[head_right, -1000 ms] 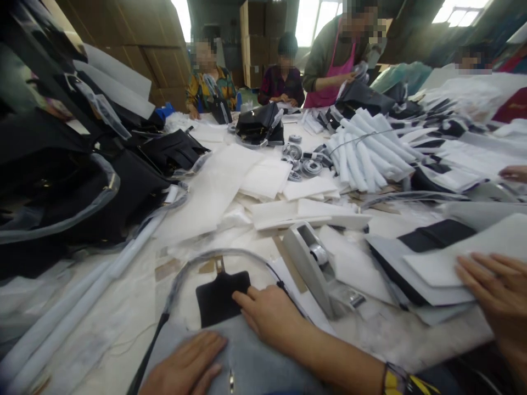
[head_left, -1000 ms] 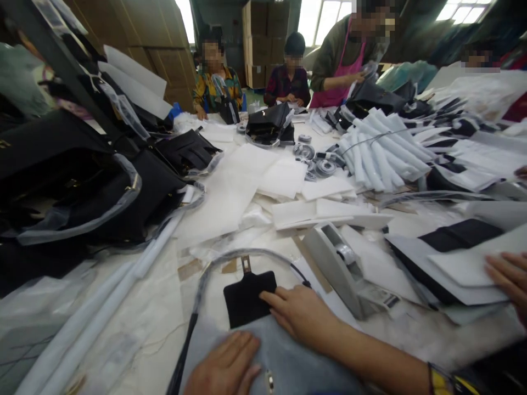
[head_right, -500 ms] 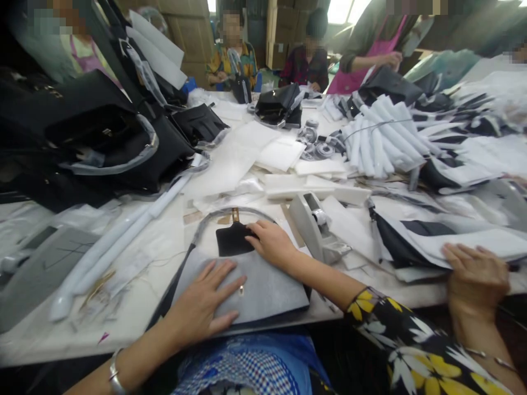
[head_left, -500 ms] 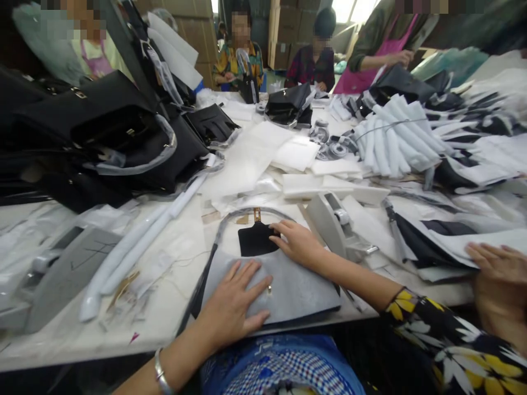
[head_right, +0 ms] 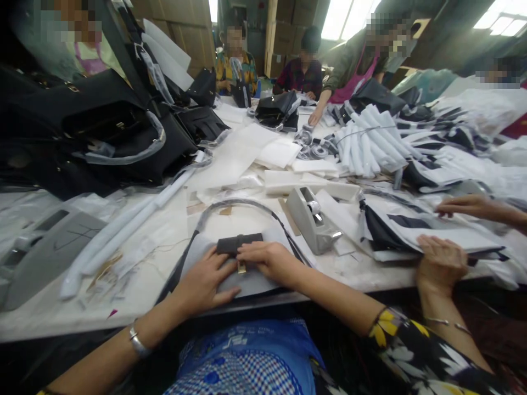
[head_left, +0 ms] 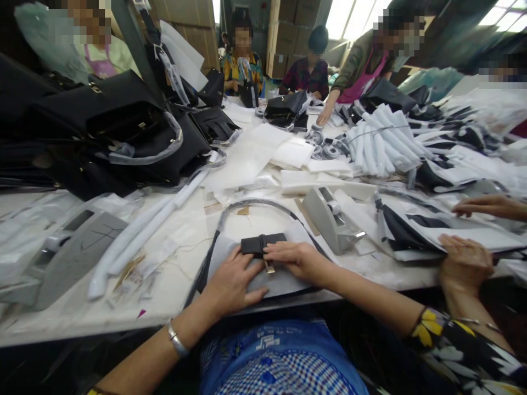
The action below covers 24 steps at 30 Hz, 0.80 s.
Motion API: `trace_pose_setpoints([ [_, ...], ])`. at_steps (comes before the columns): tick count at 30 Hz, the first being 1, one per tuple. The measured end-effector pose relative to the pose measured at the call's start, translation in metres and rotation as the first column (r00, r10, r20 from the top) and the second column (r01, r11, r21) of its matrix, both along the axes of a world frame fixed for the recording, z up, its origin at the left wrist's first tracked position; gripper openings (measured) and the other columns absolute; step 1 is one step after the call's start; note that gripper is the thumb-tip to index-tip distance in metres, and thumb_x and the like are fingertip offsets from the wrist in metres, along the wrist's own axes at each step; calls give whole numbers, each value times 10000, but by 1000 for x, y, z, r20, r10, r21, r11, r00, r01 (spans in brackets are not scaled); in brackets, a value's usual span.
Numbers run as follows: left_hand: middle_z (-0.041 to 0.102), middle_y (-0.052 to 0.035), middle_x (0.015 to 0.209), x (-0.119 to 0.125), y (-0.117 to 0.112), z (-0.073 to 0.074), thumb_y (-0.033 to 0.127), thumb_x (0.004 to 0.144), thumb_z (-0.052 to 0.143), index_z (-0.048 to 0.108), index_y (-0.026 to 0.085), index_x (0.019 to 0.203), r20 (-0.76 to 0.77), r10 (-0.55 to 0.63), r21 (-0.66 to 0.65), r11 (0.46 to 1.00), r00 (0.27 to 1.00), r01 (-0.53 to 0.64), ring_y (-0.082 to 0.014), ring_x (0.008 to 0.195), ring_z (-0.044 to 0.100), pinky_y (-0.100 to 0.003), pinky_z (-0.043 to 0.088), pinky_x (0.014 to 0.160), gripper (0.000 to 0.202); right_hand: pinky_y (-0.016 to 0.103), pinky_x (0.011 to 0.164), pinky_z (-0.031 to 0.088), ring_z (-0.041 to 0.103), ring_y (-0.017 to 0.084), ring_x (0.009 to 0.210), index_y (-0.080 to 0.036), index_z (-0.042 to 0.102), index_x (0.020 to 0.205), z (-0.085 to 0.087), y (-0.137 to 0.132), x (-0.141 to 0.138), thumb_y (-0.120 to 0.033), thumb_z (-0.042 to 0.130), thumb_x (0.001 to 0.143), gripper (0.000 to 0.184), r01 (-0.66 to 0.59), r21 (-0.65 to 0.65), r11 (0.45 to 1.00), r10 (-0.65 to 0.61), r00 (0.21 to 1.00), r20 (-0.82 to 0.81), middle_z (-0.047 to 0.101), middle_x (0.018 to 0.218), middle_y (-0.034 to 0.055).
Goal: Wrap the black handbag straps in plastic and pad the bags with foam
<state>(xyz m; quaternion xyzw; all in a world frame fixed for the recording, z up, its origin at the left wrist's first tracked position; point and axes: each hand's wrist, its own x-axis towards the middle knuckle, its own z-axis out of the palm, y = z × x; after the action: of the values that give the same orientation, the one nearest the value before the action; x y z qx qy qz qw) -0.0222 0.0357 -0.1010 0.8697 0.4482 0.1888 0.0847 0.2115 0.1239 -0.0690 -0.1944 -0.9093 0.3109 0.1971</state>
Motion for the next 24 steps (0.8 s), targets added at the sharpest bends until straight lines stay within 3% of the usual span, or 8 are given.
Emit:
trace_pose_setpoints([
  [2, 678, -133, 1183, -1, -3, -4, 493, 874, 626, 601, 156, 1279, 15, 8, 57, 998, 1000, -8, -283, 1133, 620, -563, 340, 1147, 528, 387, 1135, 433, 599, 186, 1260, -235, 685, 1253, -19, -10, 8, -25, 511, 890, 454, -13, 56, 998, 14, 1000, -19, 656, 1325, 67],
  [5, 702, -155, 1165, -2, -13, -8, 503, 891, 622, 613, 97, 1229, 30, 32, 235, 971, 999, -39, -281, 1072, 657, -537, 419, 1093, 529, 416, 1135, 432, 581, 197, 1281, -244, 662, 1284, -40, -13, 11, -57, 519, 921, 433, -27, 114, 993, 31, 999, -39, 648, 1337, 76],
  [9, 725, -95, 1132, 1, -23, -9, 329, 917, 655, 597, 143, 1270, 14, -15, 416, 909, 1000, 7, -223, 1027, 671, -387, 526, 957, 403, 420, 1110, 451, 586, 209, 1276, -235, 663, 1273, -52, -13, 10, -102, 507, 957, 376, -41, 175, 984, 50, 998, -48, 693, 1273, 73],
  [11, 726, -65, 1135, 4, -24, -8, 225, 940, 620, 581, 167, 1301, -16, -95, 404, 910, 995, 93, -196, 1022, 667, -341, 540, 921, 368, 391, 1083, 471, 600, 204, 1257, -215, 680, 1238, -50, -14, 9, -127, 510, 971, 329, -47, 204, 978, 58, 997, -48, 708, 1245, 81],
  [15, 697, -101, 1204, 8, -23, -9, 166, 978, 516, 564, 143, 1327, -41, -147, 285, 946, 988, 153, -212, 1048, 655, -372, 563, 904, 352, 312, 961, 517, 644, 185, 1109, -176, 714, 1121, -31, -11, -1, -185, 539, 981, 225, -68, 312, 948, 39, 994, 99, 725, 1155, 92],
  [20, 706, -114, 1144, 7, -24, -11, 146, 992, 418, 558, 148, 1344, -12, -146, 238, 960, 989, 145, -205, 977, 680, -353, 589, 866, 379, 262, 795, 484, 591, 172, 926, -191, 711, 940, -6, 9, -23, -232, 617, 950, 103, -354, 445, 822, 182, 905, 385, 704, 1025, 51],
  [24, 724, -78, 1084, 9, -24, -4, 171, 1004, 385, 592, 188, 1310, 19, -131, 256, 959, 991, 122, -182, 939, 698, -295, 591, 851, 370, 268, 725, 456, 573, 187, 875, -193, 695, 880, -9, 12, -32, -279, 646, 931, 112, -410, 490, 769, 193, 880, 433, 688, 974, 41],
])
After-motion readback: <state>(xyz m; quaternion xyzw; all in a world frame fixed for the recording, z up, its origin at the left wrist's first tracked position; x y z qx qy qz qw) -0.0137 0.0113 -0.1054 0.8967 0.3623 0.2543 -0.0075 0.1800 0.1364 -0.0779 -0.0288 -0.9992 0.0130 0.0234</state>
